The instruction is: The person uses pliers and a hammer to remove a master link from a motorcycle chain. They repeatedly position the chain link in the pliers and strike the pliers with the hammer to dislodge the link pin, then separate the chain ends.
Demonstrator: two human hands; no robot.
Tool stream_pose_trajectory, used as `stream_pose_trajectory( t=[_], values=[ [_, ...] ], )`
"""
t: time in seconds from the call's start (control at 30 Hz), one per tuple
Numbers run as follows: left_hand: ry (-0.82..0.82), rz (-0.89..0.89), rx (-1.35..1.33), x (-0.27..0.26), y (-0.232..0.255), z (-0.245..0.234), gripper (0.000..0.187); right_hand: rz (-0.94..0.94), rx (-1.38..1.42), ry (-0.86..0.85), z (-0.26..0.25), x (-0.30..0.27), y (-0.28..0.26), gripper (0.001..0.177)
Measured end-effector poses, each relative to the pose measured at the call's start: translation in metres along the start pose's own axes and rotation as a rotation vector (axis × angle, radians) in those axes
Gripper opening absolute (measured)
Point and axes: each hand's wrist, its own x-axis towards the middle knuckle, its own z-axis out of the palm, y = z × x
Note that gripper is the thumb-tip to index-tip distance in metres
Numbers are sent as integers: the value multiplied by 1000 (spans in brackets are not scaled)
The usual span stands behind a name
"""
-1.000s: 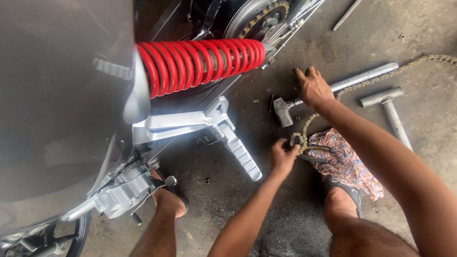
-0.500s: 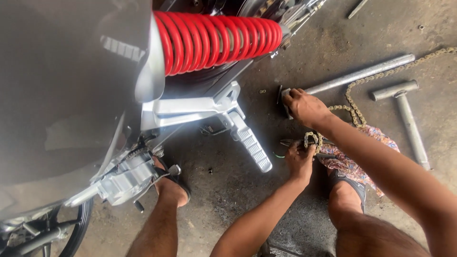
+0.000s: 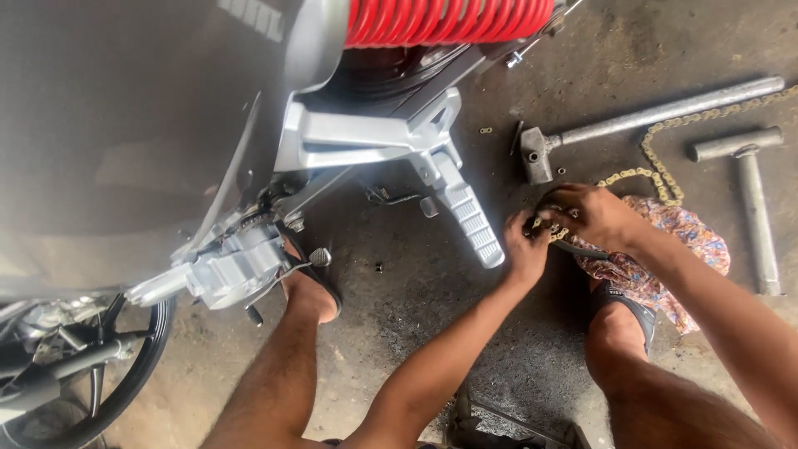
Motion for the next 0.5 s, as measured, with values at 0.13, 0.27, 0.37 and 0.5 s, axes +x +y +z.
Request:
stream_pose_trajectory(
  t=[0.13,0.27,0.37,0.5],
  values=[
    [21,159,-116,8,-57,6,29,118,0,32,16,-6,19,26],
    [-413,-168,63,34,-9,-58,29,442,48,-34,29,-7,15,27],
    [-653,-203,689,63,-7,-114,33,492,60,-22,34,-9,25,26],
    [-798,-505,1207,99,-57,-198,47,581,163,87,17,-17,11,29]
  ],
)
